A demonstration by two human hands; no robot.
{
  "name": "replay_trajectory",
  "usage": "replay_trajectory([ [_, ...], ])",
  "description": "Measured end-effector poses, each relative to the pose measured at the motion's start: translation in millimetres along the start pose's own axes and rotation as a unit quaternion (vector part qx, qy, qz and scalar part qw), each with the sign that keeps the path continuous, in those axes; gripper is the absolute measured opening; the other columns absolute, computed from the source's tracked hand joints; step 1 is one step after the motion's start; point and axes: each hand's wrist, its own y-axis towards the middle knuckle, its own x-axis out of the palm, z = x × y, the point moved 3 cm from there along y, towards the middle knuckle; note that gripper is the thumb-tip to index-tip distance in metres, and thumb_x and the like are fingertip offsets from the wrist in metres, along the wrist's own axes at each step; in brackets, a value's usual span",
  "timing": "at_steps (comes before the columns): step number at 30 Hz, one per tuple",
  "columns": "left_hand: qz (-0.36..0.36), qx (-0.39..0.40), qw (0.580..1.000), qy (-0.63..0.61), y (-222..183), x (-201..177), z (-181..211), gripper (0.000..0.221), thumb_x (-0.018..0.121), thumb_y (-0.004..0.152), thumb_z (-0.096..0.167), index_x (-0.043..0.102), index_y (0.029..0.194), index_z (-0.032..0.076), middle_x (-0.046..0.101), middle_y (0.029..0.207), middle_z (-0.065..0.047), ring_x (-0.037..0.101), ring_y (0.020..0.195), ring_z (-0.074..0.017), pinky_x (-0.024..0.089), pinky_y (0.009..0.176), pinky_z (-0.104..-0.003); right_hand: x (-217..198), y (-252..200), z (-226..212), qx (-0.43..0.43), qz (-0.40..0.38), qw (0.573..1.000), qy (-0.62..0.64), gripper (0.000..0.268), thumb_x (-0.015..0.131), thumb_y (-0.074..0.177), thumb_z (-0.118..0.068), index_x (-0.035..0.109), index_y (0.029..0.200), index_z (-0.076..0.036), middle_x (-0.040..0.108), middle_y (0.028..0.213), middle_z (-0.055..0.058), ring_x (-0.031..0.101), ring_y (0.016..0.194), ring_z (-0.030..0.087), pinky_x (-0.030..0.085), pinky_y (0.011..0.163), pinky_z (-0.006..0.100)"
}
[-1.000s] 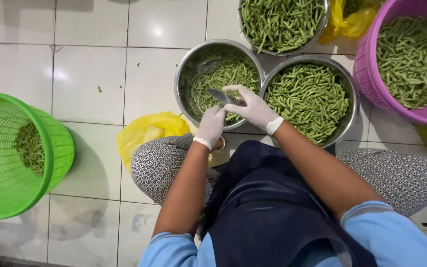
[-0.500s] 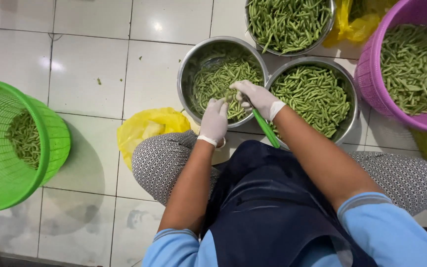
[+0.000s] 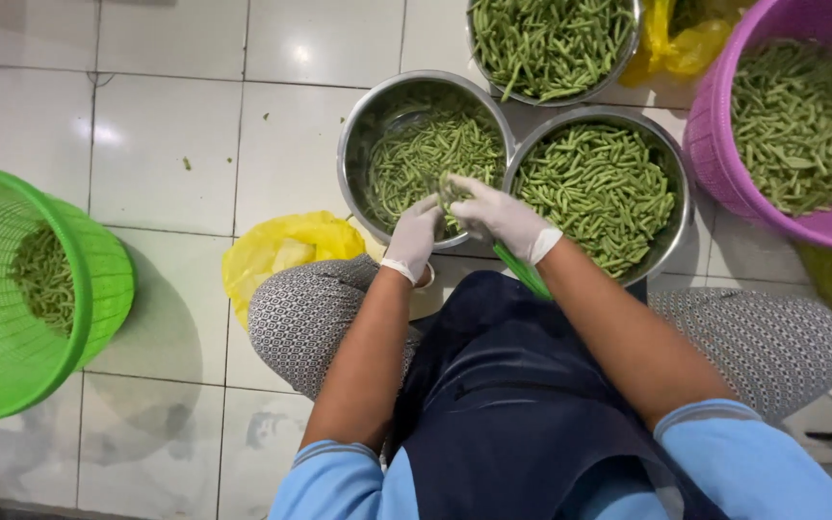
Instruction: Trimming the ends of green beans using a small knife and sorting them into bowls.
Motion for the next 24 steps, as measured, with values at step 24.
replay_trajectory([
  [24,-0.132,-0.002,0.952,0.277,-10.4,86.5,-69.5,0.016,0.077,0.067,0.029,0.071,0.071,0.015,0.066,0.058,-0.004,0.063,0.058,-0.0107,0.052,0.062,-0.024,-104.0,-66.8,84.8,-0.092,0.183,0.965,0.164,0.039,0.067,0.085,-0.005,0.05,0.121,-0.007,0.049,0.065,-0.002,0.053,0.06,0.007,0.042,0.049,0.019],
])
